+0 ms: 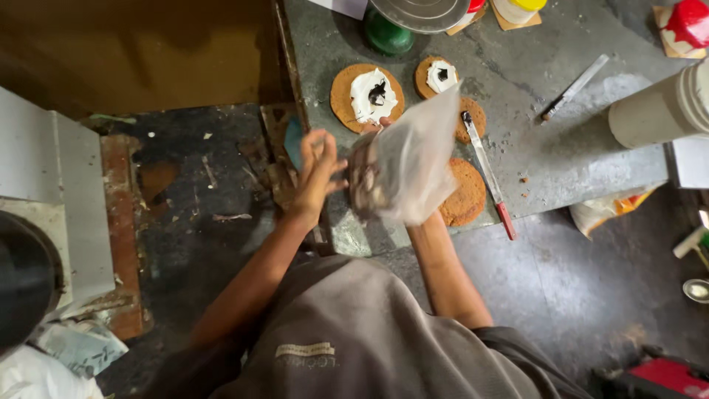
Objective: The person spreads white frosting onto several round cake layers using a spatula. They then add a dark filling and a powdered ingredient before stacking the layers together. Finally, the person places the assembled cake onto a rotating stand and applies a layer of frosting to the top.
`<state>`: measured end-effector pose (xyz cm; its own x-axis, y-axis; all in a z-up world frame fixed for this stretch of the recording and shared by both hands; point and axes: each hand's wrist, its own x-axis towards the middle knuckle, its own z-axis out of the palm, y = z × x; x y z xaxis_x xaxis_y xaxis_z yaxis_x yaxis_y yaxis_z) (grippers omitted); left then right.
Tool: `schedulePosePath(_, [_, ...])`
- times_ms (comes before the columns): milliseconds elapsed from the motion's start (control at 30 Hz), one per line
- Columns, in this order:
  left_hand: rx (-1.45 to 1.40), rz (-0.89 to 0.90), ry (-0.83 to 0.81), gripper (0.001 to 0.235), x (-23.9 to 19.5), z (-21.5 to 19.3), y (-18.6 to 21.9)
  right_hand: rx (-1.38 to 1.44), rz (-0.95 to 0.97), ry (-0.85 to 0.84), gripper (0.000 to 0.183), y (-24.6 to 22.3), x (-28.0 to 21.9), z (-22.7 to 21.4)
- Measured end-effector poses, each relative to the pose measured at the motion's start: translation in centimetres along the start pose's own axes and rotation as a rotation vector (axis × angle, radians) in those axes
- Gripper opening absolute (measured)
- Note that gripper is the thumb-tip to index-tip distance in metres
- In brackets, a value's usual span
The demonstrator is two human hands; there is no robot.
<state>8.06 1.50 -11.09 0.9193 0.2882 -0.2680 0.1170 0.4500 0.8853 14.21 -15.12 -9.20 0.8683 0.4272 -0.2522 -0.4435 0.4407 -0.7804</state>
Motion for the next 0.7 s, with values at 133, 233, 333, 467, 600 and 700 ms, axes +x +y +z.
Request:
schedulePosePath(133, [-0.682,-0.314,-0.478,0.076,1.9,-1.7,-5.3,-0.569,-0.094,0.055,0.068,0.7,0.0,1.3])
schedulePosePath(233, [-0.672,-0.214,-0.488,0.064,1.7,-4.4,-8.5,-0.861,-0.275,0.180,0.050,0.2,-0.5,2.4])
schedulePosePath(333, [-0.743,-0.278,-0.428,0.056,1.5,-8.0,-9.6,-0.546,-0.085,0.313,0.036,0.4,-2.3,2.6])
schedulePosePath(467, [-1.100,-0.369,-0.725,0.063,3.2,-9.5,-8.0,-0.362,0.029,0.296,0.029,0.9,-4.5,1.4])
schedulePosePath(600, [-0.908,-0.405,-0.616,0.087,2.0,-10.8,-5.2,-0.259,-0.006,0.264,0.029,1.1,-5.2,1.8])
schedulePosePath(700, [-0.856,-0.424,-0.562,0.091,0.7,-11.3,-4.0,-0.221,-0.089,0.283,0.028,0.9,-6.1,1.9])
